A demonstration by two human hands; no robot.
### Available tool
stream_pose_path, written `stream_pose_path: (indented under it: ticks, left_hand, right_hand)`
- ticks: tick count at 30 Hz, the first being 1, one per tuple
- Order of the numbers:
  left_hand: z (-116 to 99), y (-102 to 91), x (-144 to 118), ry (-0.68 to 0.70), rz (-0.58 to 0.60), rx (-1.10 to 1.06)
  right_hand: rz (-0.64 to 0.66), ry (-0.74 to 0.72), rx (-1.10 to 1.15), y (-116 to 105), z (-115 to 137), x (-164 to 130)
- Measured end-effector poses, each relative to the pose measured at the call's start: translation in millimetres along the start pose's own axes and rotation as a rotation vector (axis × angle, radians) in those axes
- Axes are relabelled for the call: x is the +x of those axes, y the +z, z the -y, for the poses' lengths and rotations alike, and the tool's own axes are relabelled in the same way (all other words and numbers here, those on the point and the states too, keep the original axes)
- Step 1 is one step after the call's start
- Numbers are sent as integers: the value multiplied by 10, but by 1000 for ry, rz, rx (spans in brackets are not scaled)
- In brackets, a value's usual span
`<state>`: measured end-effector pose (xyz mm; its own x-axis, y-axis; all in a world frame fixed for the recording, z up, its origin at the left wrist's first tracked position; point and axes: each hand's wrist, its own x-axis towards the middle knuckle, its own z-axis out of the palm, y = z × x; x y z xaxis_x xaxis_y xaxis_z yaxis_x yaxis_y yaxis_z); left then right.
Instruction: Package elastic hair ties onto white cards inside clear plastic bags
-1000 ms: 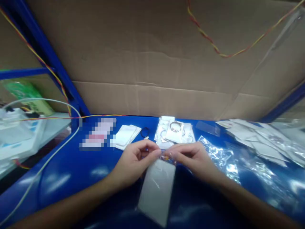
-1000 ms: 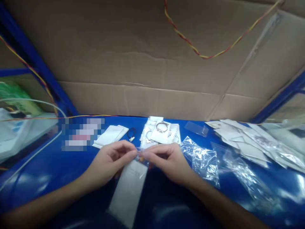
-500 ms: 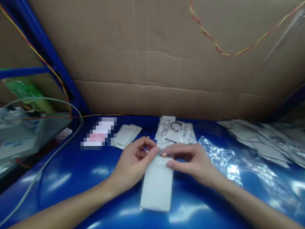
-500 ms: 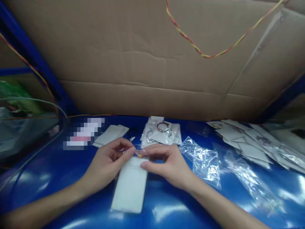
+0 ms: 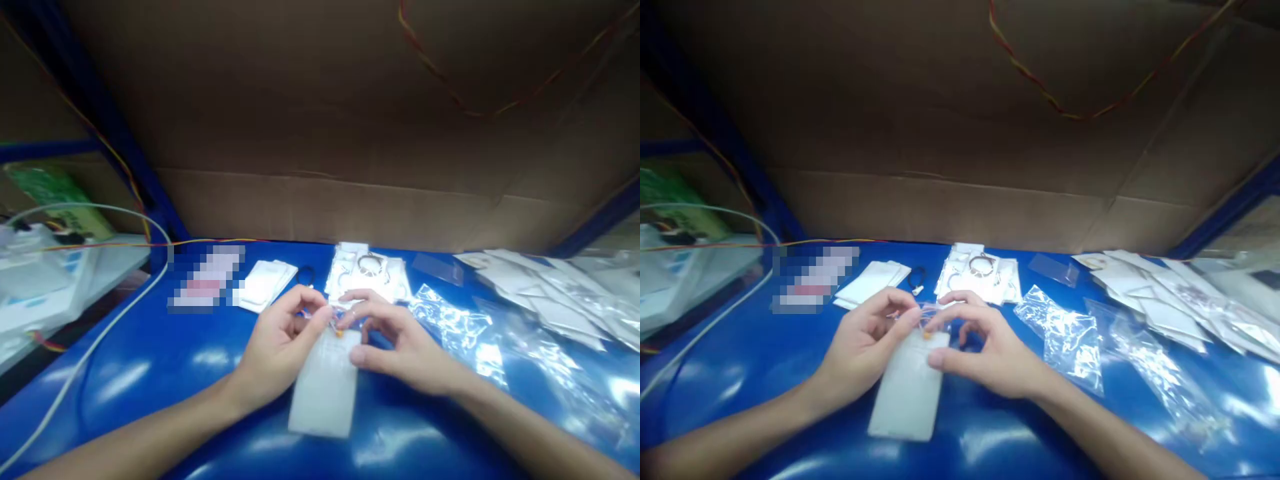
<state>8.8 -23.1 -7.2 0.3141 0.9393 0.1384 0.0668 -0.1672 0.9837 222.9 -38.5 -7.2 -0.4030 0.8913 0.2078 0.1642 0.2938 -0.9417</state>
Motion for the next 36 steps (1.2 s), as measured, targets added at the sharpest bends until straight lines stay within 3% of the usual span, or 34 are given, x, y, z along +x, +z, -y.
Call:
stream_pose_path:
  ticks: [14,20,28,33,36]
  left_hand:
    - [107,15,-4,98,50,1]
    - [41,20,18,15,34,42]
    - [5,4,27,118,-22,73]
    - [7,-4,25,115,-20,101]
    - [16,-1,23,116,-19,87]
  right_hand:
    - [186,-43,-95,0,46,-9]
    - [107,-93,-99,-11,62,4]
    - [-167,-19,75,-8,-67,25]
    - [-113,46,30,-16,-61,42]
    - [-77,14,-3,-17,-16,31]
